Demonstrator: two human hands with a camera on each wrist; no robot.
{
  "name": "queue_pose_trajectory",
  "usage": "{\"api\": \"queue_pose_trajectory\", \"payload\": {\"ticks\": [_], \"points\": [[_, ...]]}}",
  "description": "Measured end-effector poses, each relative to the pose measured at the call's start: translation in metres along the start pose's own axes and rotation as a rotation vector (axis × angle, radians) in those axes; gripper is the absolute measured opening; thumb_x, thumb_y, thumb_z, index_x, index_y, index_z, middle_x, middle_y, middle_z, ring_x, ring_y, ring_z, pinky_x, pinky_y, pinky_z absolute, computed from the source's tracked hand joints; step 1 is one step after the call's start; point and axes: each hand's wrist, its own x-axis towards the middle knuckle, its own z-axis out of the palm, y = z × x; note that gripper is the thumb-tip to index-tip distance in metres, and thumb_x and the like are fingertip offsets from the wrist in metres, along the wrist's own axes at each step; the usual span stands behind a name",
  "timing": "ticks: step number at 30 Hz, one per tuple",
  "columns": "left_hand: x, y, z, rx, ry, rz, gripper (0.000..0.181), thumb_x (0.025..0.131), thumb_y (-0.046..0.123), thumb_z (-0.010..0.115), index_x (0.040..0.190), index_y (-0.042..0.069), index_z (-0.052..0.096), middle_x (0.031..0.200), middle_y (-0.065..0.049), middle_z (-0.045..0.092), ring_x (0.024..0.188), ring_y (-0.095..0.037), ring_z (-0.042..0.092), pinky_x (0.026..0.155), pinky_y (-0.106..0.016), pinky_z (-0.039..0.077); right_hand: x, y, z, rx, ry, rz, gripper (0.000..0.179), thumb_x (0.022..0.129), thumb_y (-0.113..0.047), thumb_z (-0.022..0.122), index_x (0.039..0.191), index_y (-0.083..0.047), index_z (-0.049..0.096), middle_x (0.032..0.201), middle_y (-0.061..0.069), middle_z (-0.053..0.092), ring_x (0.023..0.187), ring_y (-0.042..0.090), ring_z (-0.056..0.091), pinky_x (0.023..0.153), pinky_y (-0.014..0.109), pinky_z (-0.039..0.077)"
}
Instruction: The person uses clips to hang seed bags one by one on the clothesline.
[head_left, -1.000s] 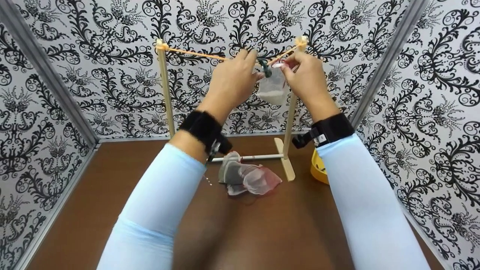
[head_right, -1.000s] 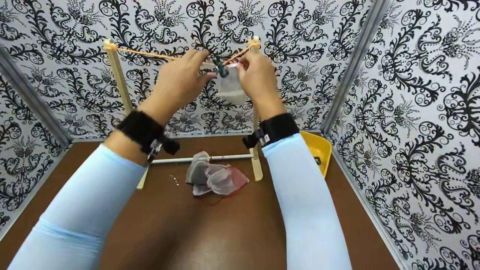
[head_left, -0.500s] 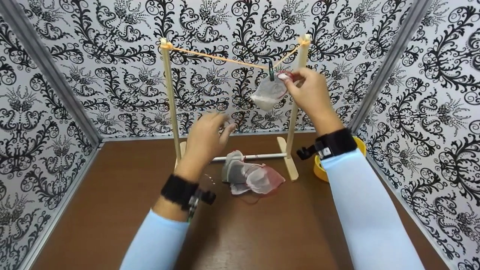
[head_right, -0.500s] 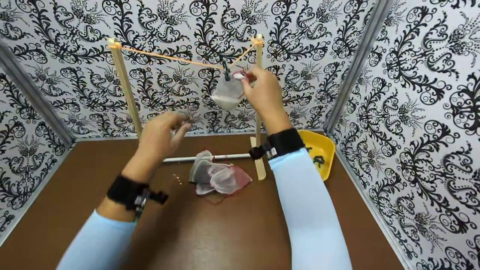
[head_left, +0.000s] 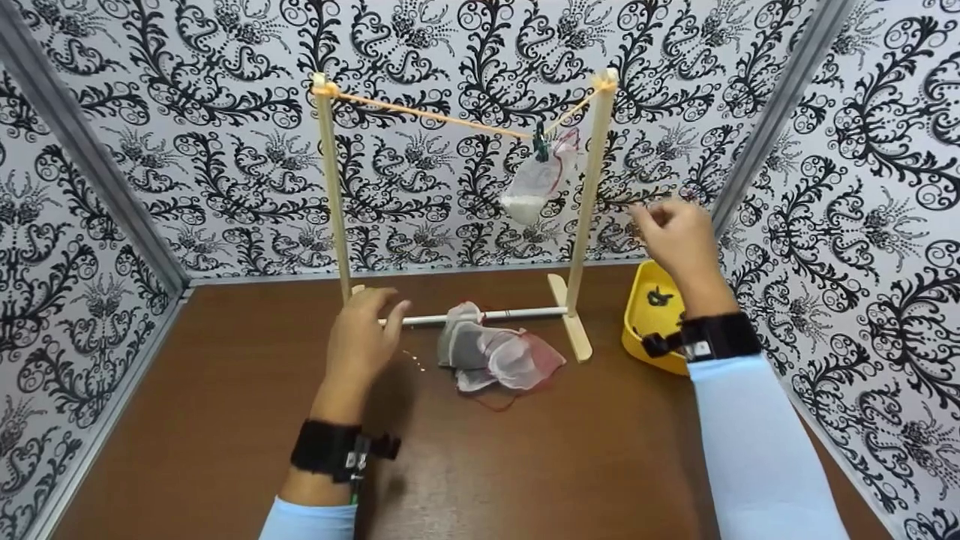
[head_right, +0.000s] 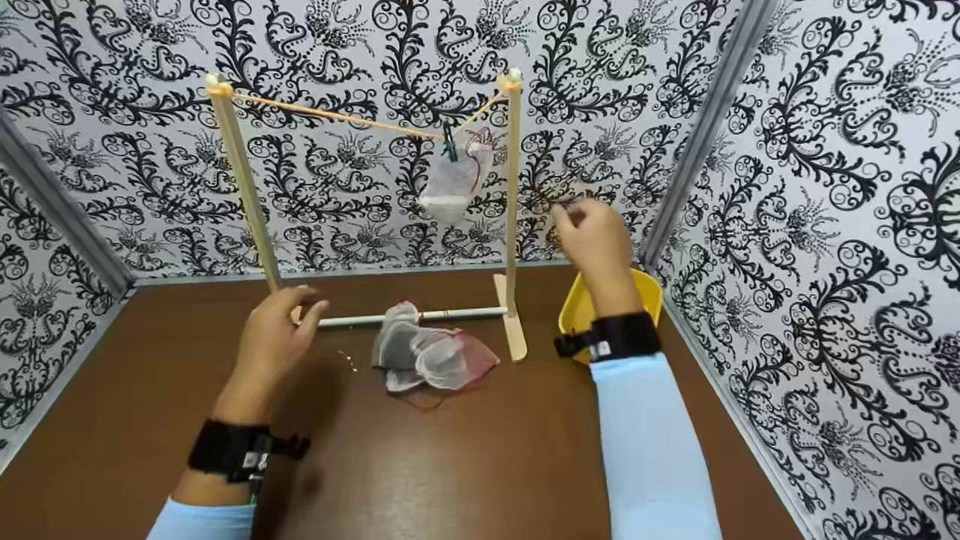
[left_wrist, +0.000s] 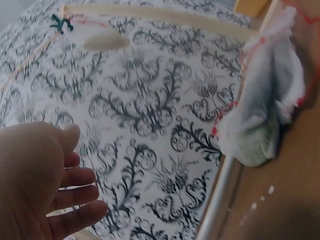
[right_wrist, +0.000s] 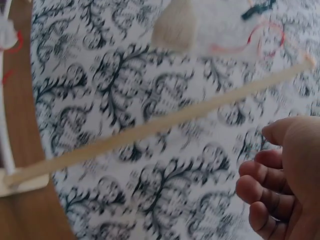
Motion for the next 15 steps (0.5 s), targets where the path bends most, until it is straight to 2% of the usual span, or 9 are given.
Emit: {"api": "queue_pose_trajectory", "payload": {"ticks": [3, 5, 8, 10, 13, 15], "points": [[-0.005, -0.007, 0.004, -0.011, -0.009, -0.033, 0.036, 0.108, 0.029, 0.077, 0.130, 0.000, 0.078, 0.129, -0.023, 0.079, 0.128, -0.045, 0.073, 0.115, -0.061, 0.059, 0.002, 0.037, 0.004, -0.069, -0.100, 0.076, 0.059, 0.112, -0.064, 0.060, 0.115, -0.007, 0.075, 0.106, 0.015, 0.075, 0.083, 0.022, 0.068, 0.069, 0.031, 0.061], [-0.007, -0.007, 0.006, -0.012, -0.024, -0.047, 0.038, 0.109, 0.030, 0.076, 0.132, 0.001, 0.077, 0.131, -0.022, 0.078, 0.130, -0.045, 0.072, 0.117, -0.061, 0.058, 0.002, 0.063, 0.009, -0.116, -0.178, 0.128, 0.055, 0.115, -0.055, 0.059, 0.122, -0.003, 0.073, 0.111, 0.021, 0.076, 0.085, 0.028, 0.072, 0.072, 0.040, 0.065], [-0.008, -0.005, 0.008, -0.015, -0.047, -0.053, 0.040, 0.110, 0.031, 0.075, 0.136, 0.002, 0.076, 0.136, -0.022, 0.077, 0.133, -0.045, 0.070, 0.119, -0.062, 0.057, 0.002, 0.097, 0.021, -0.223, -0.267, 0.153, 0.048, 0.113, -0.041, 0.061, 0.129, 0.003, 0.073, 0.118, 0.028, 0.076, 0.092, 0.034, 0.074, 0.079, 0.049, 0.065], [-0.009, -0.002, 0.010, -0.011, -0.061, -0.056, 0.041, 0.110, 0.032, 0.074, 0.140, 0.003, 0.076, 0.140, -0.022, 0.076, 0.137, -0.045, 0.069, 0.122, -0.062, 0.055, 0.002, 0.115, 0.029, -0.287, -0.330, 0.150, 0.042, 0.110, -0.033, 0.062, 0.124, 0.005, 0.073, 0.113, 0.027, 0.076, 0.090, 0.033, 0.073, 0.078, 0.047, 0.063], [-0.011, 0.008, 0.015, -0.019, -0.096, -0.044, 0.044, 0.109, 0.032, 0.076, 0.145, 0.005, 0.074, 0.147, -0.022, 0.073, 0.142, -0.046, 0.066, 0.126, -0.062, 0.052, 0.001, 0.131, 0.040, -0.341, -0.430, 0.126, 0.030, 0.108, -0.025, 0.062, 0.110, 0.003, 0.071, 0.092, 0.016, 0.070, 0.079, 0.026, 0.065, 0.068, 0.035, 0.055], [-0.014, 0.019, 0.020, -0.016, -0.155, -0.035, 0.047, 0.110, 0.034, 0.075, 0.150, 0.009, 0.071, 0.154, -0.019, 0.070, 0.147, -0.042, 0.064, 0.129, -0.061, 0.050, -0.001, 0.137, 0.044, -0.345, -0.501, 0.128, 0.024, 0.108, -0.021, 0.061, 0.105, 0.002, 0.067, 0.085, 0.010, 0.063, 0.077, 0.024, 0.061, 0.068, 0.032, 0.050]]}}
